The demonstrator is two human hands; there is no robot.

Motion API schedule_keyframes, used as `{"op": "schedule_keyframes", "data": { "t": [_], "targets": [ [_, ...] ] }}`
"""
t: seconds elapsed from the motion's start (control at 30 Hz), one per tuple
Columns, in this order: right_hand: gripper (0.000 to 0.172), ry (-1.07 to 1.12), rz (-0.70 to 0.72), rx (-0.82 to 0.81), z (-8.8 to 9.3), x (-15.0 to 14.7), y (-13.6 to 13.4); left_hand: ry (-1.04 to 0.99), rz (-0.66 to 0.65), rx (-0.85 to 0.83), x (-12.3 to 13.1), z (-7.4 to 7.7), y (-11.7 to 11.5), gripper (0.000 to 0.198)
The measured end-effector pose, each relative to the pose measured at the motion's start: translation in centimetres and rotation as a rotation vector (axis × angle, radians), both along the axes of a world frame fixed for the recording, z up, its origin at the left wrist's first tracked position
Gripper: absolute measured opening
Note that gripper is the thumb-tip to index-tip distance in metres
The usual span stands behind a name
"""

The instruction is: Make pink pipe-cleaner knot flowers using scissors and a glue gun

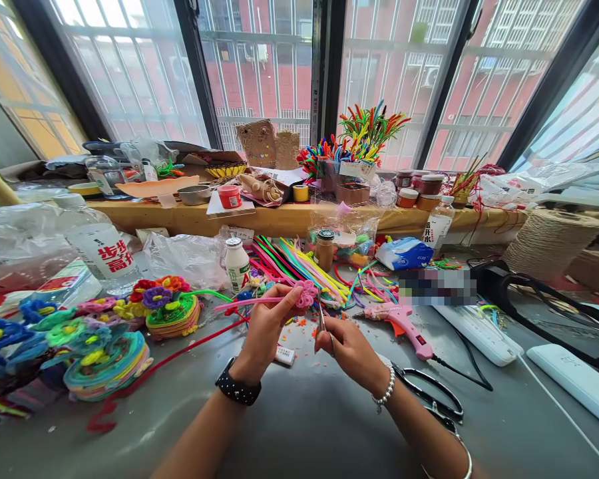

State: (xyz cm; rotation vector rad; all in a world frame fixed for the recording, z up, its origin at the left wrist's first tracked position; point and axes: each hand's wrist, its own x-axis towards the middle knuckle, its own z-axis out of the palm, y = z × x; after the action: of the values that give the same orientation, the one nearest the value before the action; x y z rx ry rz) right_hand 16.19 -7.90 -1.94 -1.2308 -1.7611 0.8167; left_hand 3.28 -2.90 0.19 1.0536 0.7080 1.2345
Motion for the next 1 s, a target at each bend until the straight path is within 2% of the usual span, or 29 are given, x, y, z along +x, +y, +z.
{"op": "schedule_keyframes", "data": {
  "t": [0.13,0.3,0.7,1.0],
  "targets": [
    [0.061,0.002,0.053,0.016,0.0,0.1,-0.1,0.011,-0.012,-0.001,-0.3,0.0,0.2,0.012],
    [0.06,-0.002,0.05,0.016,0.0,0.1,0.0,0.031,-0.05,0.043,-0.5,0.1,0.2,0.011],
    [0.045,0.044,-0.032,-0.017,0.0,0.2,0.1,0.081,-0.076,0.017,-0.9,0.5,0.5,0.012],
    [0.042,0.01,-0.065,-0.005,-0.5,0.4,0.4,-0.004,-0.161,-0.052,-1.2,0.3,0.8,0.01]
  ]
}}
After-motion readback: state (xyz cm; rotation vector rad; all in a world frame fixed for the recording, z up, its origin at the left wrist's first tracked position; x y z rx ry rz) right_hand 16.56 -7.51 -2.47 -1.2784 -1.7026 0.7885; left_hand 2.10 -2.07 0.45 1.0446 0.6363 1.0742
